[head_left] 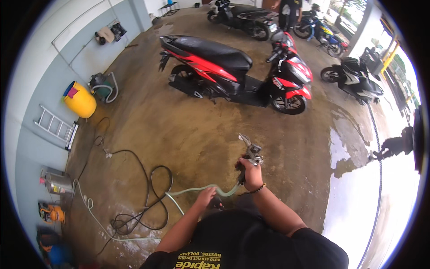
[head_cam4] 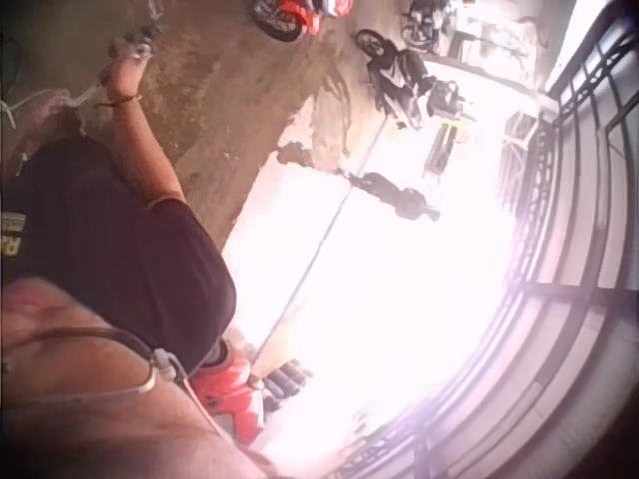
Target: The person applies foam to a car and a motorcycle using a sprayer. They spray foam onto the side windows and panels of a red car before moving to a red motorcycle and covering its body and wheels with foam.
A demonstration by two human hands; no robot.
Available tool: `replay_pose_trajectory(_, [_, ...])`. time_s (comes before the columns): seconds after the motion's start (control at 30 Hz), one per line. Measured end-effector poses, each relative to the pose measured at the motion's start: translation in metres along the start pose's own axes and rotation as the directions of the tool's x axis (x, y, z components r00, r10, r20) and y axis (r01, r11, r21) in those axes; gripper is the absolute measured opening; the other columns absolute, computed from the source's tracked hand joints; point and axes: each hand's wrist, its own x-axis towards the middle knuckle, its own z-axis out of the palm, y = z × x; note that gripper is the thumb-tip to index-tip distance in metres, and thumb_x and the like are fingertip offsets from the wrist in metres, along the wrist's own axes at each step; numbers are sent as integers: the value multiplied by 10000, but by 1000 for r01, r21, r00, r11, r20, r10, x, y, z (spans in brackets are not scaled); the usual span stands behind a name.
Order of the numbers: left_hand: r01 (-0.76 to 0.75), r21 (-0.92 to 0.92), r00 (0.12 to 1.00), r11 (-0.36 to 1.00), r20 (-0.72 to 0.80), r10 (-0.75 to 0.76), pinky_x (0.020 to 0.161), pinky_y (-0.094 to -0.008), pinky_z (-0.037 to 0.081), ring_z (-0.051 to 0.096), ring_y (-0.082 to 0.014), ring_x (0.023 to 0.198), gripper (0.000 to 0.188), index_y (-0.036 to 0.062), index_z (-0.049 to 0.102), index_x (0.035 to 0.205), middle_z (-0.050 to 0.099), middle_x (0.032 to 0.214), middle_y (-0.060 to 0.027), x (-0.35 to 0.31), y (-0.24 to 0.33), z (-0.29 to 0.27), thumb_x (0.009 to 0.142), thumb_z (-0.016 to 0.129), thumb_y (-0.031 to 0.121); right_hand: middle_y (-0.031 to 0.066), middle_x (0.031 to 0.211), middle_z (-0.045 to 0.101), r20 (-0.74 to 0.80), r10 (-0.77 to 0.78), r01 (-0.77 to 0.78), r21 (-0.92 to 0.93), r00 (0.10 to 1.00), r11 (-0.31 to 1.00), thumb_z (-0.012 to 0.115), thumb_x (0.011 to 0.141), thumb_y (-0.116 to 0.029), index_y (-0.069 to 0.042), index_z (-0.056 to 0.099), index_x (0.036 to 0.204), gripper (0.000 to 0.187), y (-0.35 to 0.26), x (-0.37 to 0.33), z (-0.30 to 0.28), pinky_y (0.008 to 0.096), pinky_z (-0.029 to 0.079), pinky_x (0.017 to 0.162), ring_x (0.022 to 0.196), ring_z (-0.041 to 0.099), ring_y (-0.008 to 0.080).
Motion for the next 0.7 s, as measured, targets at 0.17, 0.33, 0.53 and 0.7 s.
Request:
replay_pose_trajectory(0.17, [-241,-78,924,967,285,254,822,-275,445,556,-164,991,443,11,496,1259,572,1115,-77,61,103,58,964,444,338,78,724,581,-68,17,-22,-62,998,998,562,809,-38,-23,520,930,129,-10,77,9,316,480,593,660,596,200])
replay_pose_trajectory(0.33, [-68,-43,968,997,239,77,814,-274,457,564,-152,942,565,7,386,1336,575,1081,-91,120,217,80,874,632,221,50,773,577,92,79,-69,-115,993,991,603,813,-41,-44,503,957,175,-29,180,5,292,475,616,683,583,161])
replay_pose_trajectory(0.53, [-159,64,981,985,121,150,849,-290,458,561,-125,955,484,13,477,1246,600,1054,-76,195,280,86,813,668,115,8,864,540,224,-112,187,-348,968,919,724,760,-66,-36,464,1040,383,-39,249,9,269,470,682,777,524,101])
replay_pose_trajectory(0.7, [-203,182,966,962,196,167,681,-281,464,570,-115,773,315,0,559,1065,619,864,-62,254,307,120,753,597,5,33,892,578,183,-213,269,-387,960,882,737,729,-41,-30,428,1134,510,-67,267,-1,283,507,714,798,582,124])
